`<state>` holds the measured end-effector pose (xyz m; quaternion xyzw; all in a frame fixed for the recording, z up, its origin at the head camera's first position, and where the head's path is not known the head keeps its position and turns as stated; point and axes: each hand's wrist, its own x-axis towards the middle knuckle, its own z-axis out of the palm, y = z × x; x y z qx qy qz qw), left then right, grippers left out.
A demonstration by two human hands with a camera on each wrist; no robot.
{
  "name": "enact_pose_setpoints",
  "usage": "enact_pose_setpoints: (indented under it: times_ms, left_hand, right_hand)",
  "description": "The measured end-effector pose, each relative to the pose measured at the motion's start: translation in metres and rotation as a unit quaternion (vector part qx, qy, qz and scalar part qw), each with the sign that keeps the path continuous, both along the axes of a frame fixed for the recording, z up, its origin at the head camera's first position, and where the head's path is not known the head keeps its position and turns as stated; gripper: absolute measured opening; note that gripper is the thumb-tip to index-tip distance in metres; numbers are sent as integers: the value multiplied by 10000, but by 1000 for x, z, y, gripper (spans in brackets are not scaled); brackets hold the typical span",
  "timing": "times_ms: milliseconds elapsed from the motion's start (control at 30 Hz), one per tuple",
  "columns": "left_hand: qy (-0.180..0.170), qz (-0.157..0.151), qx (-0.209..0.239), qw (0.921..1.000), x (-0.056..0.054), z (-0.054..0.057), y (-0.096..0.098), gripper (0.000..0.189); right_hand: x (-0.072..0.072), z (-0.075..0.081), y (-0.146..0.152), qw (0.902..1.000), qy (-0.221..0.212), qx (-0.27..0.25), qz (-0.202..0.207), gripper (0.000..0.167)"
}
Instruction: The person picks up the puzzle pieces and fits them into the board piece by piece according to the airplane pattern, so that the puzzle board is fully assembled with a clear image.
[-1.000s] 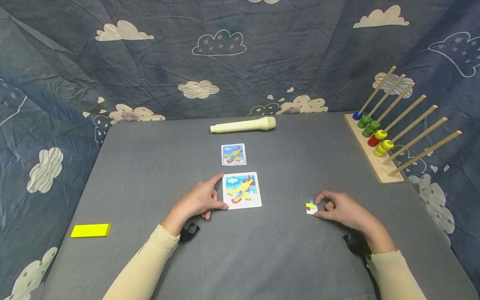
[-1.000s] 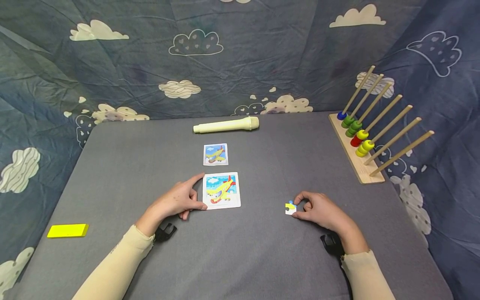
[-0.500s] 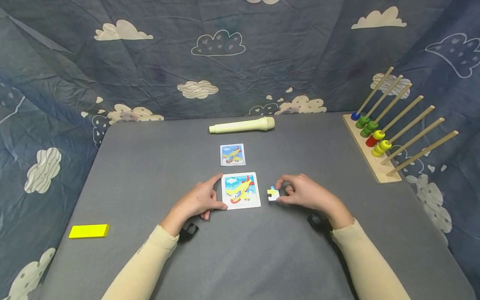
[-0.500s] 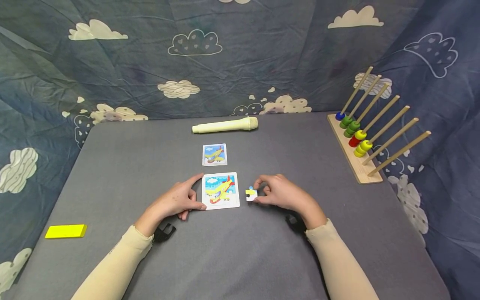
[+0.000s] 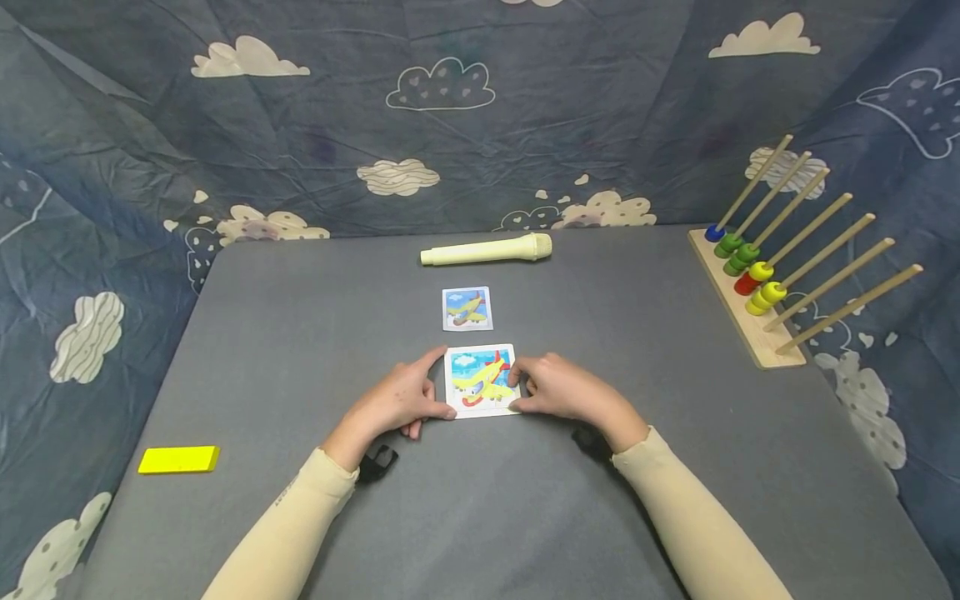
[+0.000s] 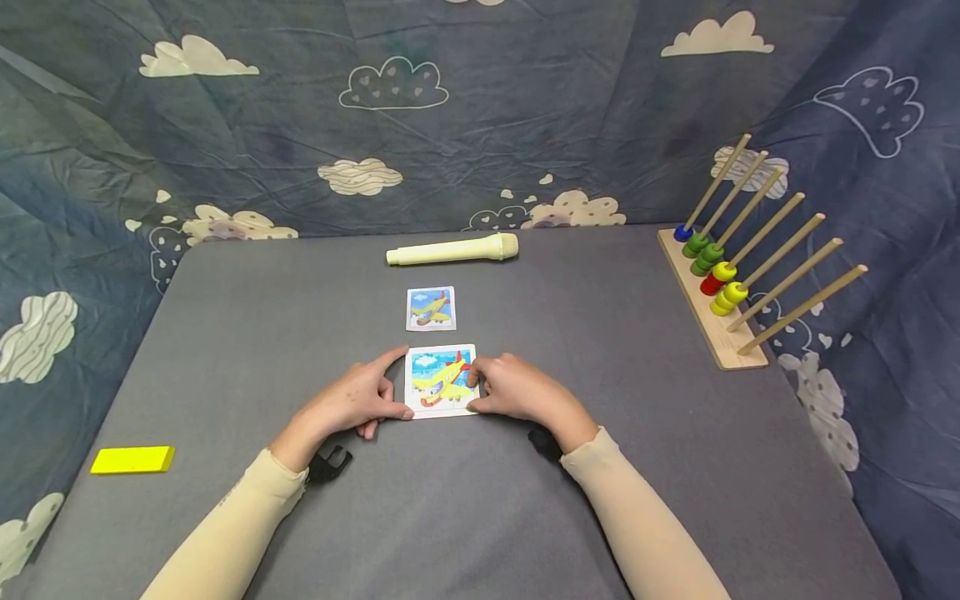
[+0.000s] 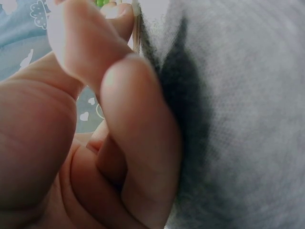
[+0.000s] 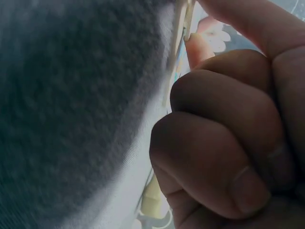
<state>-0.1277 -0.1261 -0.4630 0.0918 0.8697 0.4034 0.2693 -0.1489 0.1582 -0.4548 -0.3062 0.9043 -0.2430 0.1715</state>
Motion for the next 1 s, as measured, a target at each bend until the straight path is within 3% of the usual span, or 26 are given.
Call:
enact_pose_setpoints:
  times_ms: [400,1000]
  left_hand:
    - [-25,33,-7,10000,0,0,1,108]
    - [-23,-18,16,10000,0,0,1,109]
  right_hand:
    - [0,-2,-3,9998,-122,-12,-168,30]
    - [5,-4,-7,9998,76,-142,-70,15]
